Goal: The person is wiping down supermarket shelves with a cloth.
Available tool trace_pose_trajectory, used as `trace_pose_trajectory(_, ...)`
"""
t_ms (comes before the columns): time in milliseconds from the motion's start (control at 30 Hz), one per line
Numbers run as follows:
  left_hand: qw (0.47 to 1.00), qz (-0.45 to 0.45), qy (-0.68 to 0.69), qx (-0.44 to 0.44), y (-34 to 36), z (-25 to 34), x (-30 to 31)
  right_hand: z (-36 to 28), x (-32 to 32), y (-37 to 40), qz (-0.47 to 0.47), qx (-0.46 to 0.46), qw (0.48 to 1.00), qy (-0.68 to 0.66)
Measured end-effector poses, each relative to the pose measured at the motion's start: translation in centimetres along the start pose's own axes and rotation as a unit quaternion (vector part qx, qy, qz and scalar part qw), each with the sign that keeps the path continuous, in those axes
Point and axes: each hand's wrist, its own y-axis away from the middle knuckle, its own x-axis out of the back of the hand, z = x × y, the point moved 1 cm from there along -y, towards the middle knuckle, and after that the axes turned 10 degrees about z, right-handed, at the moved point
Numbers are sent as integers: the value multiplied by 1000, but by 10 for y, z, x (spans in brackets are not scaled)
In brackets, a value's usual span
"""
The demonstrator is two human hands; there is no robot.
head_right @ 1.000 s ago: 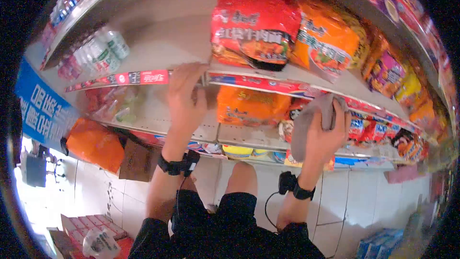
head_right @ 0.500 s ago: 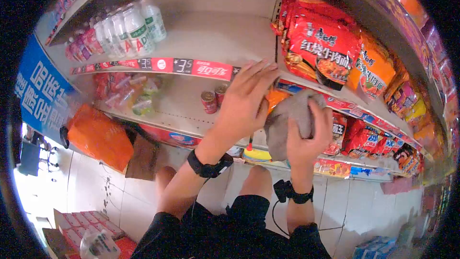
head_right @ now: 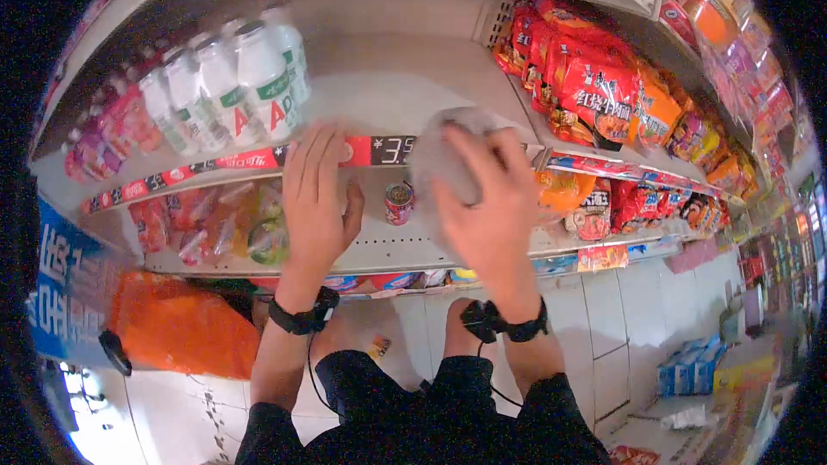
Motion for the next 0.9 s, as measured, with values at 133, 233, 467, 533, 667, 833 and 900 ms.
trace_pose_trajectory(133,999,-13,-14,-48,9,-17,-10,-13,-31,1,-41,-56,998,8)
trace_pose_trajectory(233,998,-9,-14,-58,6,-18,-9,8,-25,2,-17,-62,997,41)
trace_pose_trajectory(467,998,6,-8,-60,10,-18,-12,91,48,7,87,-45,979,181)
trace_pose_trajectory(533,999,6,-12,-51,8,-14,-10,84,53,5,105,-56,978,171)
trace_pose_trajectory(667,1000,-3,-6,-31,2,-6,-6,29,57,10,79,-17,986,145)
trace_pose_trajectory(833,999,5,-30,-29,2,-1,-6,-15,-13,-2,-33,30,999,-1)
trace_pose_trajectory(900,999,3,-29,-28,1,0,-6,-6,-35,-5,-34,8,999,-9)
